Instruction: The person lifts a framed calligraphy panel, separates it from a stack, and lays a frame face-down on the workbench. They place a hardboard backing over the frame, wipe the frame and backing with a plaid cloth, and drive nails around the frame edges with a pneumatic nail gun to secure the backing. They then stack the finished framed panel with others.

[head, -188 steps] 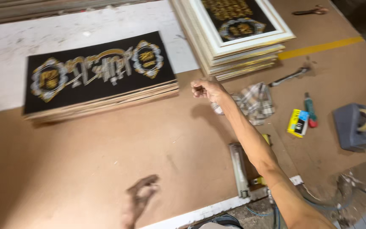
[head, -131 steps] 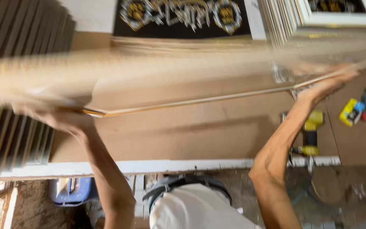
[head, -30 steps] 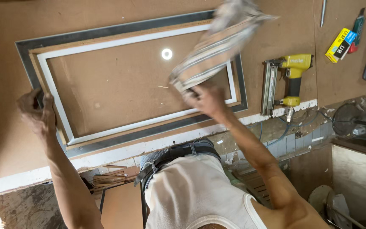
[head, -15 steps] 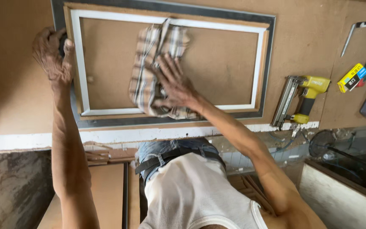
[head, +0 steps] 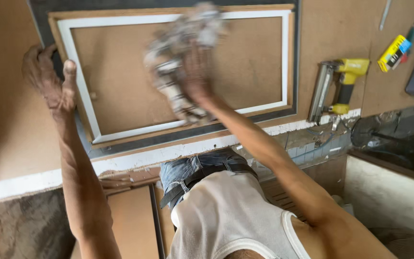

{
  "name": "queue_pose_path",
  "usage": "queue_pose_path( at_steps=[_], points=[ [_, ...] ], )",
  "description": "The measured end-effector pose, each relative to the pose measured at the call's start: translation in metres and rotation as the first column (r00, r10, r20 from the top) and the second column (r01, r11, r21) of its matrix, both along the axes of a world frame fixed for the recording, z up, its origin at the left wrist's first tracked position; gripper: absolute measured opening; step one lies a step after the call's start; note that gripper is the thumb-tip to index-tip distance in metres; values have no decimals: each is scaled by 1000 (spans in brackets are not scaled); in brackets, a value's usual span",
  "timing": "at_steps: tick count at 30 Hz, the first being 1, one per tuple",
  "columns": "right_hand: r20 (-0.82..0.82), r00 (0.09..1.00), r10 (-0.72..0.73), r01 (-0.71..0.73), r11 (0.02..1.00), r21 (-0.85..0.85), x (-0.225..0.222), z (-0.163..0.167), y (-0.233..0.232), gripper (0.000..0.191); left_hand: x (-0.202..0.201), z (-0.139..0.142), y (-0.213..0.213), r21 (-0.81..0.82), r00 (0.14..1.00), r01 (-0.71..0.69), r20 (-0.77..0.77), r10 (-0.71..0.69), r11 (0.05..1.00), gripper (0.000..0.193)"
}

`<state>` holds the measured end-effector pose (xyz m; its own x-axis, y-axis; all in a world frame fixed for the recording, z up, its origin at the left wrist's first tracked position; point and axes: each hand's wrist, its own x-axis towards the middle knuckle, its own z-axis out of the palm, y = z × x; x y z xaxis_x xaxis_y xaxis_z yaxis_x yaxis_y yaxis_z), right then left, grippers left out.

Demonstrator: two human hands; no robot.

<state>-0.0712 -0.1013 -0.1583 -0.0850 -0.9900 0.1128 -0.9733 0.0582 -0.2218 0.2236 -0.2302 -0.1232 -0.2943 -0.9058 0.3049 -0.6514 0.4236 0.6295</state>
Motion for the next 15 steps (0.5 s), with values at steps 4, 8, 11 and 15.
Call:
queue_pose_path(
  at_steps=[4, 8, 11, 15],
  points=[
    [69, 997, -22, -1, 948, 319, 11, 35, -23, 33, -5, 9, 3, 3, 1000, 8, -22, -8, 1000, 64],
    [338, 939, 65, 43, 952, -302, -70, 88, 16, 43, -2, 12, 6, -57, 999, -1, -40, -2, 998, 59],
    [129, 989, -68, 87, 985, -149, -87, 86, 57, 41, 3, 7, 10, -16, 998, 14, -59, -14, 1000, 59],
    [-148, 987, -65, 56, 996, -64, -76, 46, 81, 59, 4, -4, 6, -23, 998, 30, -51, -31, 999, 62]
  ],
)
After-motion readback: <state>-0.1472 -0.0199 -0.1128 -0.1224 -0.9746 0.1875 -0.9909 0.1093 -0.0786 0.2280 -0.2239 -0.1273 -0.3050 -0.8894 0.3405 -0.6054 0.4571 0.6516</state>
